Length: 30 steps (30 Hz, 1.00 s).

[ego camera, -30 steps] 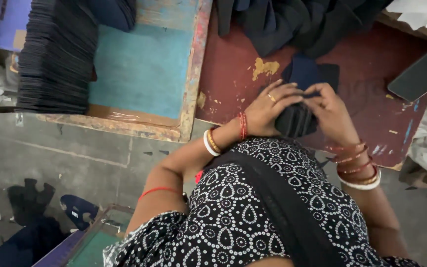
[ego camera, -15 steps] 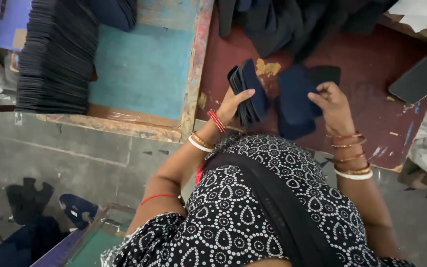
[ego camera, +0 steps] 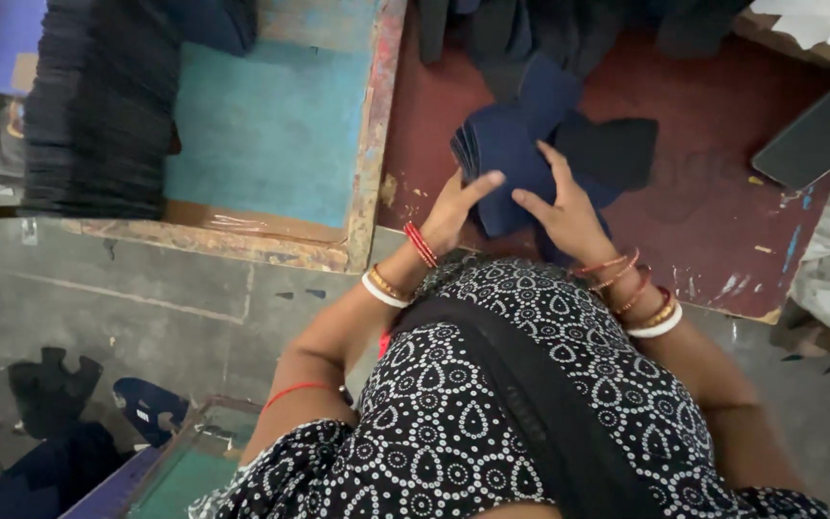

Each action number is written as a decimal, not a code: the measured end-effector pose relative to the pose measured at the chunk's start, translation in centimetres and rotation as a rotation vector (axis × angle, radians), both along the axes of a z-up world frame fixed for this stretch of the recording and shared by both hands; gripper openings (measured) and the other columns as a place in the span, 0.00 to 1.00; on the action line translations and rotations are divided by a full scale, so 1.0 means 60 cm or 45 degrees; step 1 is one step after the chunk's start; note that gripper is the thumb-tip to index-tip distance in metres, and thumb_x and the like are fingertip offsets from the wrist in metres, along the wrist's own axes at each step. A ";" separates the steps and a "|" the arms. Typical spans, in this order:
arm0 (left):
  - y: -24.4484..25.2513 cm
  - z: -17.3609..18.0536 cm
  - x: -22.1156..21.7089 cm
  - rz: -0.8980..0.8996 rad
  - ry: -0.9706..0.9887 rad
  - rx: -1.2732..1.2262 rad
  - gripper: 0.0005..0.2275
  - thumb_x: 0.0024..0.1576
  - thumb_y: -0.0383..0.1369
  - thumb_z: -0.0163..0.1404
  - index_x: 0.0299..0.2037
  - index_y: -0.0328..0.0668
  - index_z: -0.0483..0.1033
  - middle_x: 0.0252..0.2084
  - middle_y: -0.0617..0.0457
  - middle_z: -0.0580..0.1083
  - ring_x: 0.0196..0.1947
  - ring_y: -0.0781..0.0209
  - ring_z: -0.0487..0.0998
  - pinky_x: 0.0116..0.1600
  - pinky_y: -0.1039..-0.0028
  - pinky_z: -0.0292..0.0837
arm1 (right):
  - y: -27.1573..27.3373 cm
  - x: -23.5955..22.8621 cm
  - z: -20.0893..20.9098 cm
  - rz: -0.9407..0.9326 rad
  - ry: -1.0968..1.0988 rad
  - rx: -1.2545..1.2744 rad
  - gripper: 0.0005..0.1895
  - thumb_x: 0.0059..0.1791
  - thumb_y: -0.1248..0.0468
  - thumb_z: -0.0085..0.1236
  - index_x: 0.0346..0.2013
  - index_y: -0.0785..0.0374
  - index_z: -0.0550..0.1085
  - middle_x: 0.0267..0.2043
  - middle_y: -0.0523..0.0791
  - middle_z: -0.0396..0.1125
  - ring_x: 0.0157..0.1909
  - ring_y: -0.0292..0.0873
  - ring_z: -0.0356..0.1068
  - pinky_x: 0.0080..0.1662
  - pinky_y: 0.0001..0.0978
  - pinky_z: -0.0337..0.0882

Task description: The person folds dark blue fabric pieces on a wooden table. They repeatedly pick up a piece, fold it, and place it onto a growing stack. The camera is extremely unstable, shaking rapidly throughout the task.

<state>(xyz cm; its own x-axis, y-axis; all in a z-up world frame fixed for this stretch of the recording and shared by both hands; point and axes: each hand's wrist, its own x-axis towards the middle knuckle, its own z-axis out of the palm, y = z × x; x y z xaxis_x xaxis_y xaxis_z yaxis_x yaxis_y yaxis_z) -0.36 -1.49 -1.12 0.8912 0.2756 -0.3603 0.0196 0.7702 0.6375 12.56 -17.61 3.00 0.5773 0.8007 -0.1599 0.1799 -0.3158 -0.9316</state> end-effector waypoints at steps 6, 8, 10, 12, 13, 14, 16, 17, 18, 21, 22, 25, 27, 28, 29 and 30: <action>0.010 -0.012 -0.035 0.443 0.196 0.285 0.28 0.50 0.26 0.63 0.60 0.27 0.66 0.53 0.41 0.76 0.50 0.54 0.80 0.57 0.63 0.77 | 0.036 0.088 -0.050 -0.167 -1.113 0.030 0.41 0.53 0.57 0.73 0.74 0.57 0.58 0.69 0.58 0.61 0.70 0.61 0.60 0.70 0.50 0.62; 0.019 -0.015 -0.042 0.492 0.239 0.343 0.27 0.50 0.26 0.63 0.60 0.28 0.66 0.52 0.42 0.76 0.49 0.54 0.80 0.56 0.63 0.78 | 0.068 0.109 -0.005 -0.175 -1.152 -0.028 0.46 0.48 0.57 0.75 0.73 0.59 0.57 0.66 0.60 0.62 0.66 0.63 0.61 0.65 0.52 0.63; 0.021 -0.018 -0.052 0.538 0.287 0.399 0.27 0.50 0.26 0.63 0.59 0.28 0.66 0.51 0.42 0.76 0.48 0.54 0.80 0.54 0.64 0.78 | 0.085 0.128 -0.001 -0.183 -1.186 -0.089 0.52 0.43 0.56 0.77 0.73 0.61 0.56 0.62 0.63 0.62 0.62 0.64 0.61 0.60 0.54 0.63; 0.022 -0.020 -0.054 0.534 0.305 0.424 0.27 0.50 0.26 0.63 0.59 0.28 0.67 0.51 0.42 0.76 0.48 0.55 0.80 0.54 0.65 0.78 | 0.093 0.156 -0.036 -0.148 -1.096 -0.238 0.52 0.39 0.57 0.78 0.72 0.64 0.59 0.54 0.62 0.67 0.52 0.65 0.68 0.51 0.53 0.68; 0.021 -0.023 -0.053 0.541 0.301 0.427 0.27 0.50 0.26 0.63 0.59 0.28 0.67 0.51 0.42 0.76 0.48 0.55 0.80 0.54 0.65 0.78 | 0.091 0.158 -0.042 -0.144 -1.100 -0.230 0.52 0.39 0.57 0.78 0.72 0.64 0.59 0.54 0.62 0.67 0.52 0.65 0.68 0.51 0.53 0.68; 0.020 -0.026 -0.052 0.547 0.288 0.387 0.27 0.50 0.27 0.63 0.59 0.28 0.67 0.51 0.43 0.77 0.48 0.55 0.80 0.54 0.65 0.78 | 0.087 0.160 -0.047 -0.172 -0.963 -0.141 0.42 0.45 0.58 0.74 0.69 0.64 0.63 0.53 0.60 0.70 0.52 0.61 0.71 0.51 0.48 0.70; 0.013 -0.036 -0.052 0.548 0.276 0.348 0.27 0.50 0.27 0.63 0.59 0.28 0.67 0.51 0.43 0.77 0.48 0.55 0.80 0.54 0.65 0.78 | 0.072 0.137 -0.028 -0.202 -0.825 -0.053 0.32 0.51 0.59 0.70 0.66 0.65 0.68 0.52 0.57 0.73 0.51 0.58 0.74 0.51 0.44 0.73; 0.007 -0.043 -0.054 0.523 0.298 0.407 0.26 0.51 0.28 0.63 0.59 0.28 0.68 0.51 0.43 0.77 0.48 0.56 0.80 0.55 0.66 0.77 | 0.062 0.112 -0.003 -0.254 -0.566 0.026 0.24 0.53 0.60 0.65 0.61 0.66 0.70 0.49 0.56 0.74 0.48 0.55 0.75 0.50 0.40 0.73; 0.004 -0.049 -0.052 0.497 0.312 0.468 0.26 0.52 0.29 0.63 0.59 0.28 0.68 0.51 0.43 0.78 0.49 0.58 0.80 0.56 0.68 0.77 | 0.053 0.089 0.023 -0.305 -0.310 0.108 0.17 0.56 0.60 0.61 0.55 0.68 0.73 0.46 0.55 0.75 0.46 0.52 0.76 0.49 0.37 0.73; -0.009 -0.070 -0.029 0.372 0.316 0.382 0.25 0.56 0.35 0.61 0.60 0.29 0.70 0.52 0.45 0.78 0.50 0.61 0.79 0.57 0.71 0.75 | 0.015 0.027 -0.006 -0.128 -0.137 0.107 0.16 0.54 0.62 0.62 0.52 0.69 0.75 0.47 0.57 0.75 0.49 0.58 0.72 0.51 0.40 0.73; -0.012 -0.058 -0.025 0.357 0.319 0.379 0.25 0.56 0.35 0.61 0.60 0.29 0.70 0.52 0.45 0.78 0.50 0.61 0.79 0.57 0.71 0.75 | 0.010 0.018 -0.001 -0.141 -0.134 0.101 0.16 0.54 0.62 0.62 0.52 0.69 0.75 0.47 0.57 0.75 0.49 0.58 0.72 0.51 0.40 0.73; -0.022 -0.034 -0.019 0.247 0.296 0.391 0.26 0.54 0.35 0.62 0.59 0.29 0.69 0.52 0.46 0.78 0.49 0.62 0.79 0.56 0.71 0.75 | -0.009 0.029 -0.003 -0.054 -0.617 0.046 0.21 0.53 0.58 0.62 0.56 0.69 0.73 0.48 0.58 0.73 0.49 0.59 0.75 0.50 0.42 0.73; -0.019 -0.032 -0.010 0.237 0.285 0.597 0.27 0.51 0.30 0.65 0.58 0.28 0.69 0.51 0.45 0.78 0.49 0.60 0.79 0.56 0.69 0.76 | -0.025 0.097 -0.019 0.121 -0.826 -0.157 0.23 0.55 0.52 0.63 0.59 0.62 0.75 0.57 0.55 0.72 0.59 0.59 0.72 0.58 0.48 0.70; -0.018 -0.027 -0.007 0.221 0.281 0.596 0.27 0.51 0.30 0.65 0.58 0.28 0.69 0.51 0.45 0.78 0.49 0.60 0.79 0.56 0.69 0.76 | -0.038 0.128 -0.017 0.106 -0.826 -0.164 0.23 0.55 0.52 0.63 0.59 0.62 0.75 0.57 0.55 0.72 0.59 0.59 0.72 0.58 0.48 0.70; -0.016 -0.023 -0.005 0.240 0.266 0.550 0.26 0.51 0.30 0.64 0.58 0.28 0.69 0.51 0.45 0.78 0.49 0.59 0.79 0.56 0.69 0.76 | -0.052 0.157 -0.014 -0.006 -1.051 -0.401 0.35 0.46 0.50 0.69 0.62 0.65 0.72 0.59 0.59 0.70 0.59 0.63 0.68 0.54 0.53 0.68; -0.015 -0.019 -0.003 0.265 0.251 0.502 0.26 0.51 0.29 0.64 0.58 0.28 0.69 0.51 0.45 0.78 0.49 0.58 0.79 0.57 0.68 0.76 | -0.065 0.188 -0.011 -0.114 -1.270 -0.641 0.47 0.37 0.48 0.75 0.65 0.67 0.69 0.61 0.63 0.67 0.59 0.67 0.64 0.49 0.58 0.66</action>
